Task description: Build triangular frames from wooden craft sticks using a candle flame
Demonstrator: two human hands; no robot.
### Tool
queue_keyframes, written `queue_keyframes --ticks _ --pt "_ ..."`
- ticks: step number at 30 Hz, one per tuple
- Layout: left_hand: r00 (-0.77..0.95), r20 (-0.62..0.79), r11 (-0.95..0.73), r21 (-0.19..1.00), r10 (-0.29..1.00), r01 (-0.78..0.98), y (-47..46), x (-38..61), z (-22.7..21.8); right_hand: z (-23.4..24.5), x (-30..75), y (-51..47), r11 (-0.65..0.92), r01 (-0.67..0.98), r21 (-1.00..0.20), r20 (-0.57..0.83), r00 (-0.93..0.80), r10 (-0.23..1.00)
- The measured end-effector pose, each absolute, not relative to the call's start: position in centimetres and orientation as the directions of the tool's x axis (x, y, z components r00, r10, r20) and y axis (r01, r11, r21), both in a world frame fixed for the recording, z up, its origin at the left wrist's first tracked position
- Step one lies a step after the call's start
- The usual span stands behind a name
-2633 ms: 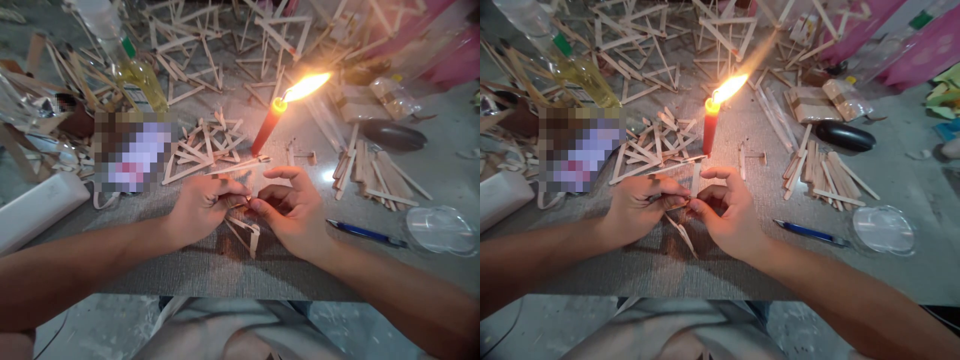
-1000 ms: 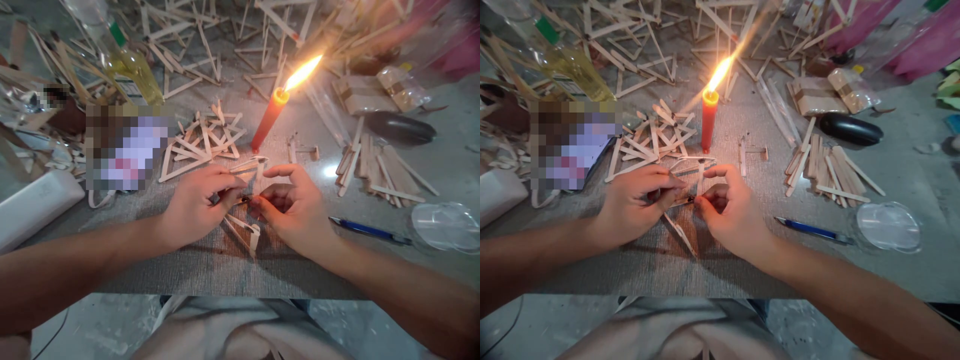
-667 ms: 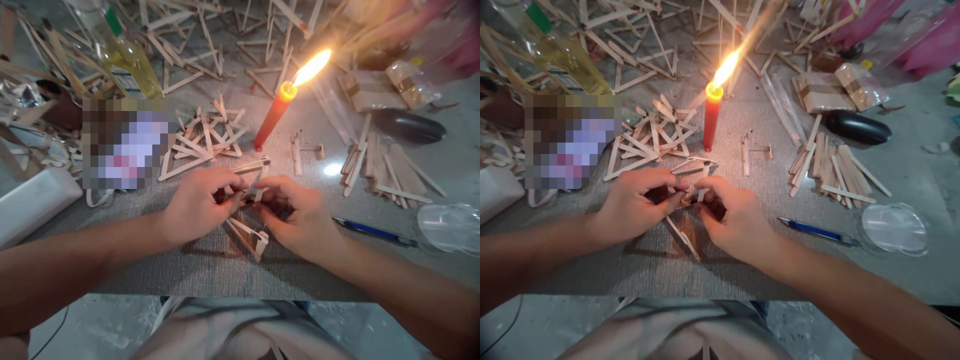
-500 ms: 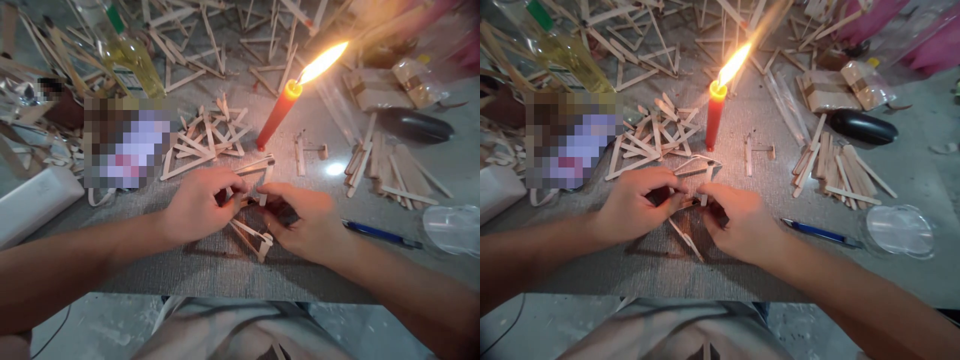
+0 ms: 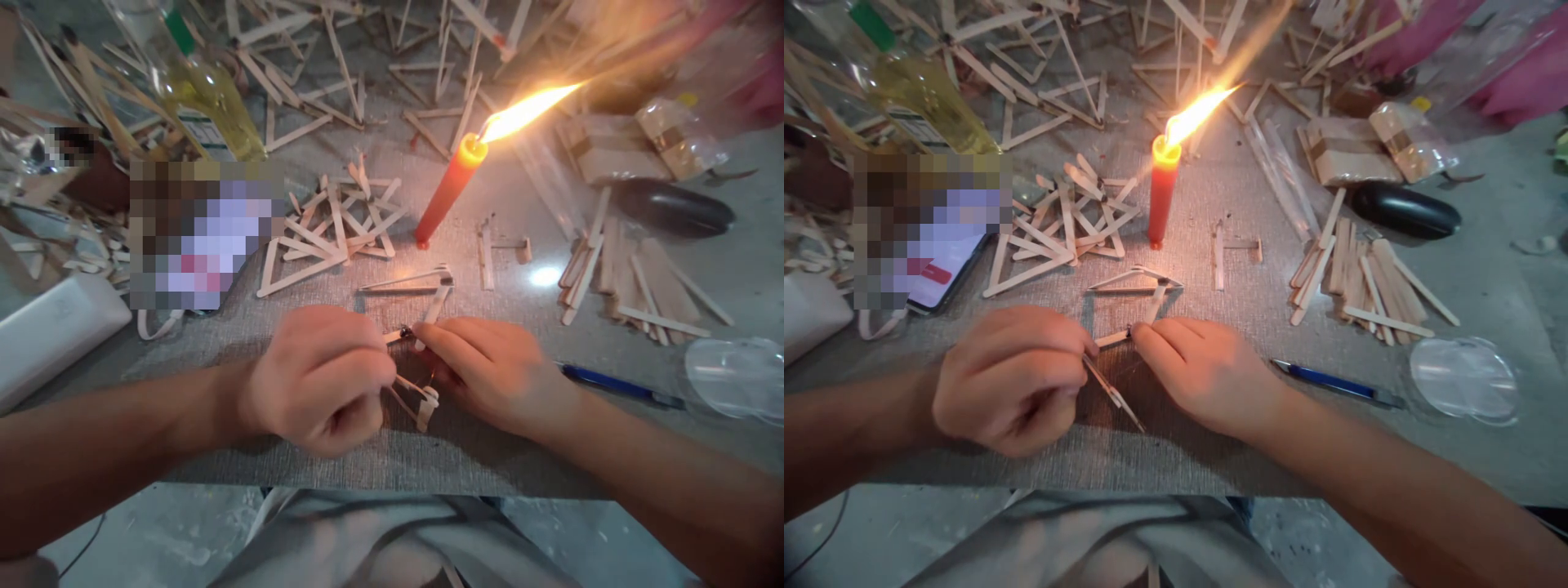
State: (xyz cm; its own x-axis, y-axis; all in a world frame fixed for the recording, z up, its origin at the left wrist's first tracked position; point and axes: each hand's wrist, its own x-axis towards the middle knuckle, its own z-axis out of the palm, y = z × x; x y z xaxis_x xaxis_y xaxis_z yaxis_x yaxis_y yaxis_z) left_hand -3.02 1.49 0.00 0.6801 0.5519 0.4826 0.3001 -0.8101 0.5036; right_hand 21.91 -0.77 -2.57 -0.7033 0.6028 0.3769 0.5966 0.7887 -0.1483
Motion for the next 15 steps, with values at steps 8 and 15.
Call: queue_keyframes --ticks 8,15 --pt "0.858 0.477 -0.981 0.122 0.19 0.15 1.3 -3.0 0.6 -2.8 22.0 -0.5 0.776 0.623 -0.102 0.428 -0.676 0.599" --pt "0.851 0.489 -0.981 0.124 0.19 0.148 0.8 -2.5 -0.1 -2.9 21.8 -0.4 0.778 0.595 -0.201 0.459 -0.645 0.612"
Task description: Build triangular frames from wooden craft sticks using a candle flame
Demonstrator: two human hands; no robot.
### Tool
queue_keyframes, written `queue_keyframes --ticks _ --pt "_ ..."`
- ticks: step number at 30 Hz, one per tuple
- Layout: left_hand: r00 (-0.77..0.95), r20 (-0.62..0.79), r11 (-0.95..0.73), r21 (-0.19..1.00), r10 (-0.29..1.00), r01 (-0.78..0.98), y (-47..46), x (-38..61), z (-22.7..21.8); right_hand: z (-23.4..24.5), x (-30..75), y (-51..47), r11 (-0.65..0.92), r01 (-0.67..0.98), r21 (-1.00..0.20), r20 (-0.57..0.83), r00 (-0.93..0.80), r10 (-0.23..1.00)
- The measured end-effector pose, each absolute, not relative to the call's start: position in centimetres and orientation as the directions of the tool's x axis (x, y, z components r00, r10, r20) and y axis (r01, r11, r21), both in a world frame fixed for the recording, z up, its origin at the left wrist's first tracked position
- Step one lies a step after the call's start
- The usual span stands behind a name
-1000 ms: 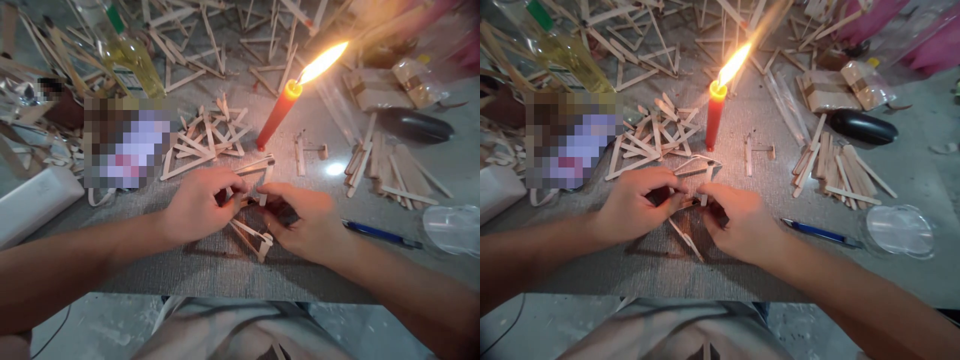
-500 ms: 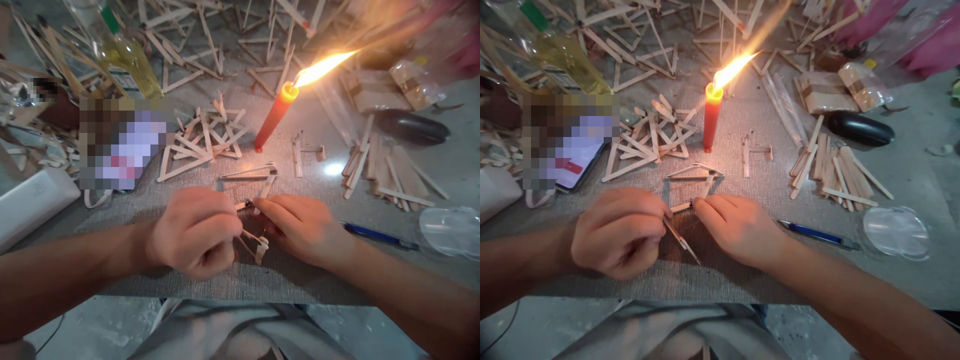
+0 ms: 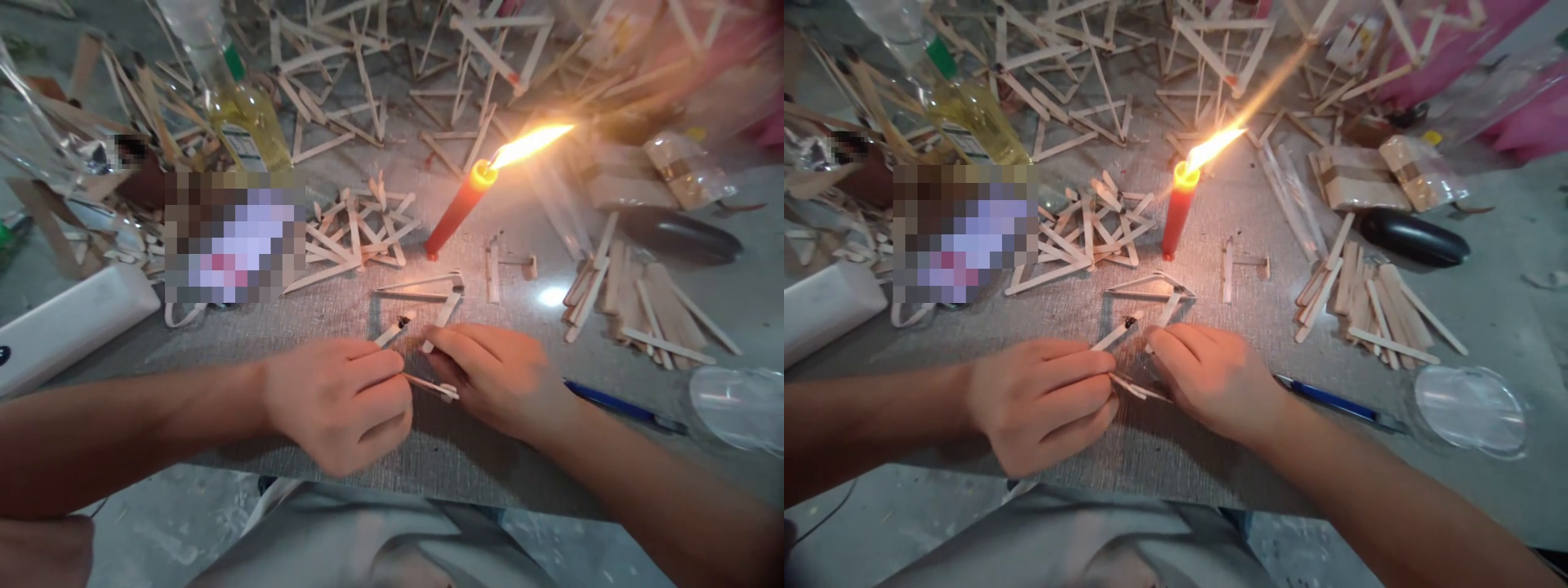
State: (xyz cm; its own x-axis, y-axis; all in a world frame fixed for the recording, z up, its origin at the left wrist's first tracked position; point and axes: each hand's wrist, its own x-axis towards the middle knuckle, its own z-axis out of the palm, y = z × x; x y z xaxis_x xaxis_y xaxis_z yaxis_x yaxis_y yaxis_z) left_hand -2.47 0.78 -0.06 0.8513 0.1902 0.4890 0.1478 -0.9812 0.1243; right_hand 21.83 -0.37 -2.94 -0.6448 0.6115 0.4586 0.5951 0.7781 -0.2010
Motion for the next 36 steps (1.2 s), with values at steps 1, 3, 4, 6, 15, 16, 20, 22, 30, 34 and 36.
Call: queue_keyframes --ticks 1,3,4,6,15,16,20,22,30,34,36 --pt "0.852 0.495 -0.985 0.118 0.169 0.128 0.8 -2.5 0.0 -3.0 21.8 -0.4 0.782 0.587 -0.209 0.479 -0.636 0.606" --pt "0.85 0.509 -0.989 0.116 0.137 0.09 0.7 -2.5 0.0 -3.0 21.8 -0.4 0.79 0.57 -0.228 0.514 -0.619 0.594" --pt "0.845 0.519 -0.989 0.127 0.133 0.077 0.7 -2.5 0.0 -3.0 21.7 -0.5 0.793 0.562 -0.235 0.525 -0.613 0.59" --pt "0.83 0.54 -0.986 0.155 0.14 0.065 0.6 -2.5 0.0 -3.1 21.7 -0.5 0.799 0.551 -0.242 0.542 -0.606 0.582" --pt "0.782 0.618 -0.997 0.048 0.079 0.063 0.0 -2.4 -0.5 -3.6 21.7 -0.8 0.757 0.646 -0.1 0.589 -0.575 0.569" --pt "0.77 0.632 -0.996 0.068 0.089 0.059 -0.1 -2.4 -0.5 -3.6 21.7 -0.8 0.752 0.652 -0.096 0.584 -0.575 0.573" --pt "0.757 0.643 -0.991 0.126 0.117 0.047 -0.4 -2.2 -0.5 -3.6 21.6 -0.7 0.764 0.634 -0.121 0.558 -0.593 0.581" --pt "0.753 0.648 -0.992 0.12 0.114 0.047 -0.5 -2.1 -0.4 -3.6 21.5 -0.6 0.781 0.608 -0.143 0.553 -0.605 0.572" --pt "0.783 0.622 -1.0 -0.003 0.021 0.029 -0.4 -2.1 -0.1 -3.4 21.4 0.1 0.815 0.552 -0.179 0.565 -0.62 0.544" --pt "0.79 0.613 -1.0 -0.003 -0.001 0.001 -0.5 -2.0 0.1 -3.3 21.5 0.4 0.833 0.527 -0.167 0.557 -0.647 0.521" --pt "0.792 0.61 -1.0 0.007 -0.001 -0.007 -0.5 -1.9 0.1 -3.3 21.5 0.5 0.842 0.513 -0.169 0.555 -0.656 0.511"
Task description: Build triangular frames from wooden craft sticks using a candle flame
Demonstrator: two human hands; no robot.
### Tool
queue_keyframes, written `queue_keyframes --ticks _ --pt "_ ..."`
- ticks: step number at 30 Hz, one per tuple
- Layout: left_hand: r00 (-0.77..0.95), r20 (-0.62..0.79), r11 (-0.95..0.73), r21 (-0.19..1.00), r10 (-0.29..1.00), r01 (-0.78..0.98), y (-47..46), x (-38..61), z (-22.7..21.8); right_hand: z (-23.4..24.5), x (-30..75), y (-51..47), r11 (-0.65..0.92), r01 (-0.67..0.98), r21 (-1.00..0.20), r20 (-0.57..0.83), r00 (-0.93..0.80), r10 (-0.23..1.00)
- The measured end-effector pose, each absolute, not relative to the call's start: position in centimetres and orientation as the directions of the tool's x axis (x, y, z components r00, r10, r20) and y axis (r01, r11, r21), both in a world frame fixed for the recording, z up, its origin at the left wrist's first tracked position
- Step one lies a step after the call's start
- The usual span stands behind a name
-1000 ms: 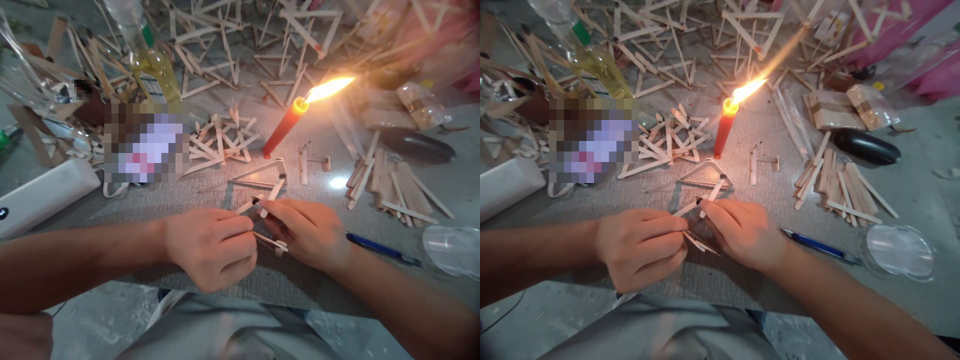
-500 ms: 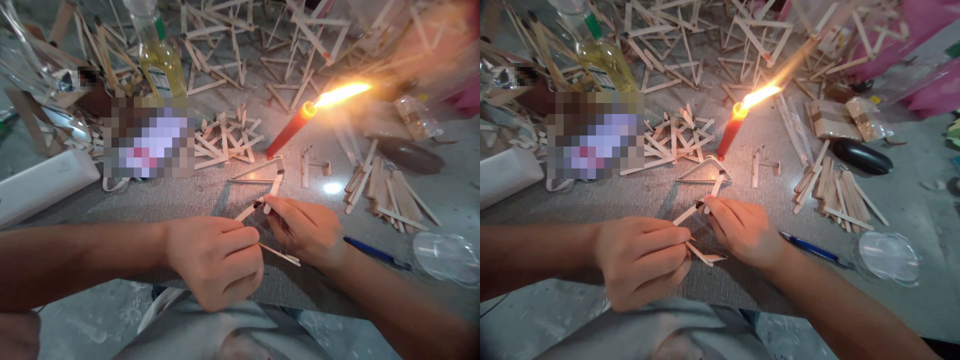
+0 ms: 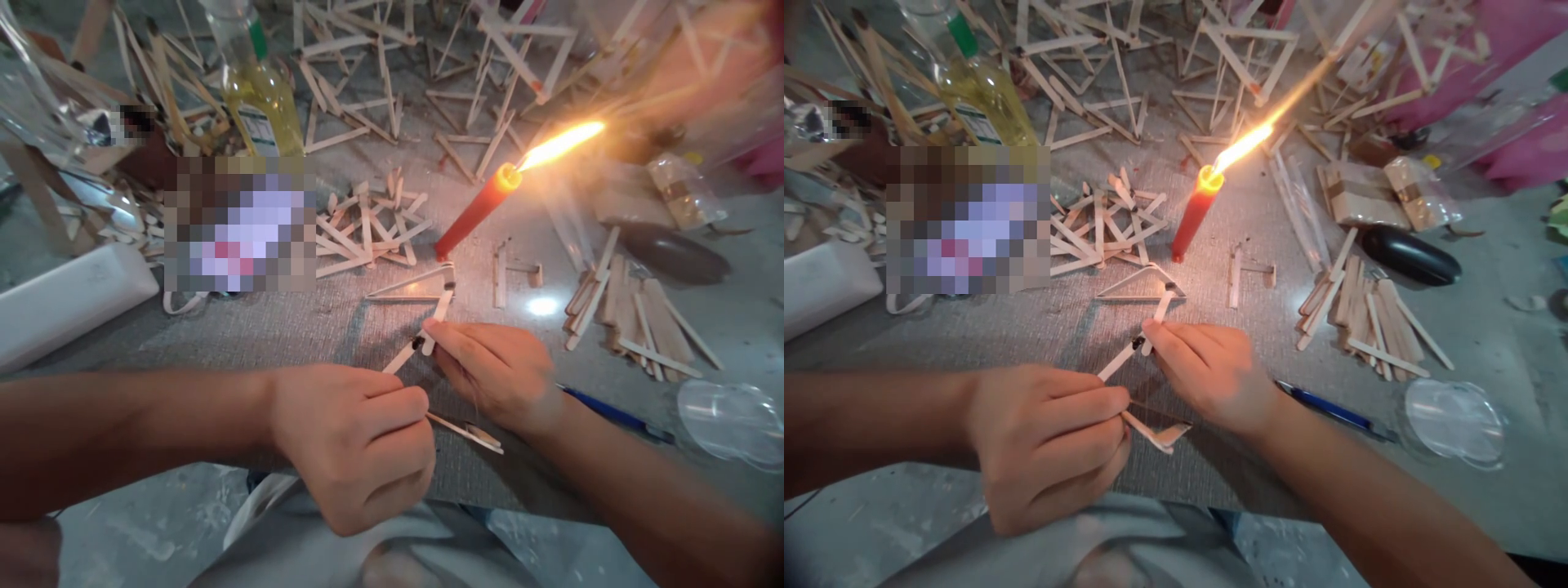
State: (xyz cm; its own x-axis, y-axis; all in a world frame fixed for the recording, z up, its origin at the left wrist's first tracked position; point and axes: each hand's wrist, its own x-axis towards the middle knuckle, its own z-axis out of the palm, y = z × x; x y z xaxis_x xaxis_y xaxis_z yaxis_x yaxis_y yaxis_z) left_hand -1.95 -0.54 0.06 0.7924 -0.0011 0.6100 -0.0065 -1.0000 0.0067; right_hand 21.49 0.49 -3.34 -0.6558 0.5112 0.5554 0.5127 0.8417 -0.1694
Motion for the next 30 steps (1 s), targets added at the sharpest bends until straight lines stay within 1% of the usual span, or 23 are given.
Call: queue_keyframes --ticks 5,9,15,18,22,30 --pt "0.784 0.62 -0.999 0.018 -0.027 -0.049 -0.7 -1.8 -0.2 -3.7 21.3 0.4 0.84 0.509 -0.188 0.575 -0.636 0.514" --pt "0.771 0.637 -0.998 0.048 -0.009 -0.051 -0.9 -1.6 -0.4 -4.0 21.1 0.1 0.837 0.501 -0.221 0.598 -0.609 0.522" --pt "0.746 0.666 -0.992 0.084 -0.015 -0.094 -1.0 -1.3 -0.8 -4.2 21.0 0.0 0.85 0.465 -0.247 0.605 -0.611 0.51" --pt "0.743 0.669 -0.992 0.08 -0.02 -0.098 -1.0 -1.2 -0.9 -4.2 21.0 0.0 0.849 0.455 -0.268 0.596 -0.613 0.518" --pt "0.747 0.664 -0.993 0.072 -0.025 -0.098 -1.0 -1.2 -0.9 -4.0 21.0 -0.1 0.844 0.471 -0.255 0.61 -0.599 0.519" --pt "0.73 0.68 -0.989 0.055 -0.063 -0.137 -1.0 -1.2 -1.1 -4.0 20.8 0.1 0.871 0.389 -0.299 0.625 -0.61 0.487"
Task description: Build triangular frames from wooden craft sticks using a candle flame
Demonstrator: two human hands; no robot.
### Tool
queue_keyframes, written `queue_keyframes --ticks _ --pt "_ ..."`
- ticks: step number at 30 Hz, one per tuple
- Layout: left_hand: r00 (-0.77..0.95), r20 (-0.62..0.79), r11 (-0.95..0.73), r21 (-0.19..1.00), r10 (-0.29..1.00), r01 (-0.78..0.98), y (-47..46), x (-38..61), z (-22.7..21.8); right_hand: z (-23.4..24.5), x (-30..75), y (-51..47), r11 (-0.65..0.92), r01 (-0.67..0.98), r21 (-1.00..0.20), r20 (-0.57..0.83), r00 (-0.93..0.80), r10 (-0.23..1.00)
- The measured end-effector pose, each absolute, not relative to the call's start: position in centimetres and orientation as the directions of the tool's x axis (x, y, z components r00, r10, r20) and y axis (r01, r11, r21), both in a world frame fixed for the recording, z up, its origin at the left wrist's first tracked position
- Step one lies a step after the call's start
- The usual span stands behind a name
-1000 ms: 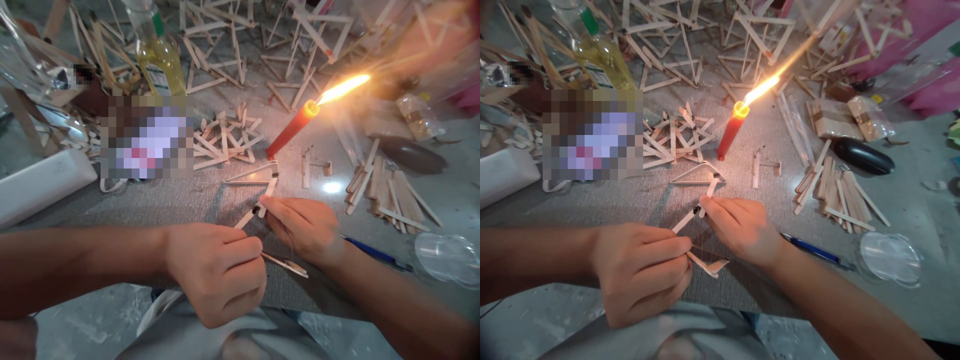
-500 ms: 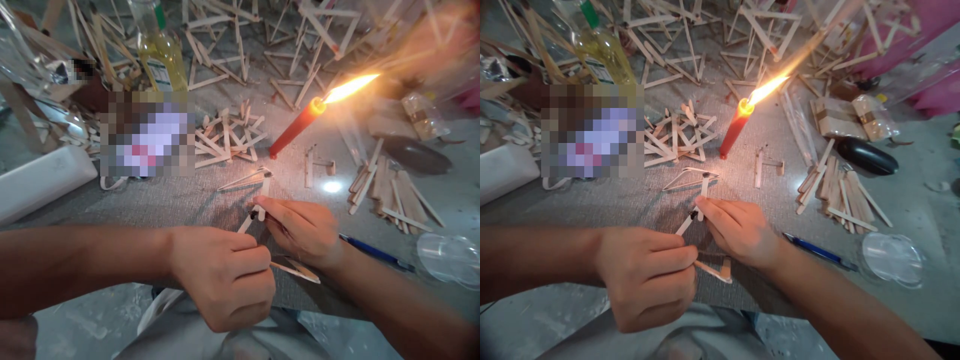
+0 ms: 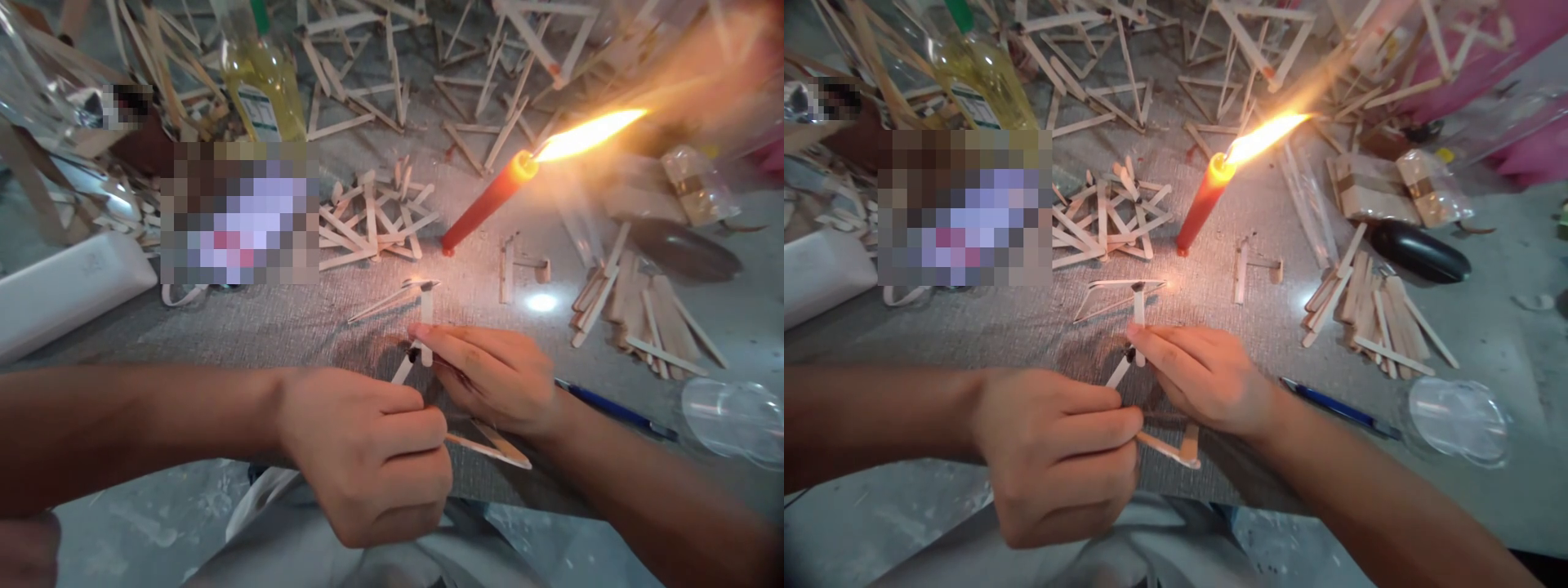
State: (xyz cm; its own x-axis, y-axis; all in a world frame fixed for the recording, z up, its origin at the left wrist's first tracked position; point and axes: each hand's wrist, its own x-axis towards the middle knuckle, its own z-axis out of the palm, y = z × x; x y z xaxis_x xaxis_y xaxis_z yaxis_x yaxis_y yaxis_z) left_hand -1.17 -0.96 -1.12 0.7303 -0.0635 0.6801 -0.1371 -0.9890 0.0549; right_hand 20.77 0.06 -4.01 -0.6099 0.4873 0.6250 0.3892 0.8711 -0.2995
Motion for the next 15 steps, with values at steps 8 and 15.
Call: queue_keyframes --ticks 8,15 --pt "0.73 0.677 -0.991 0.0 -0.097 -0.131 -0.87 -1.45 -1.19 -3.81 20.93 -0.04 0.835 0.388 -0.391 0.587 -0.594 0.551" --pt "0.683 0.728 -0.997 0.077 0.058 0.002 -1.51 -1.97 -0.66 -3.2 21.06 -0.01 0.829 0.394 -0.397 0.616 -0.556 0.558"
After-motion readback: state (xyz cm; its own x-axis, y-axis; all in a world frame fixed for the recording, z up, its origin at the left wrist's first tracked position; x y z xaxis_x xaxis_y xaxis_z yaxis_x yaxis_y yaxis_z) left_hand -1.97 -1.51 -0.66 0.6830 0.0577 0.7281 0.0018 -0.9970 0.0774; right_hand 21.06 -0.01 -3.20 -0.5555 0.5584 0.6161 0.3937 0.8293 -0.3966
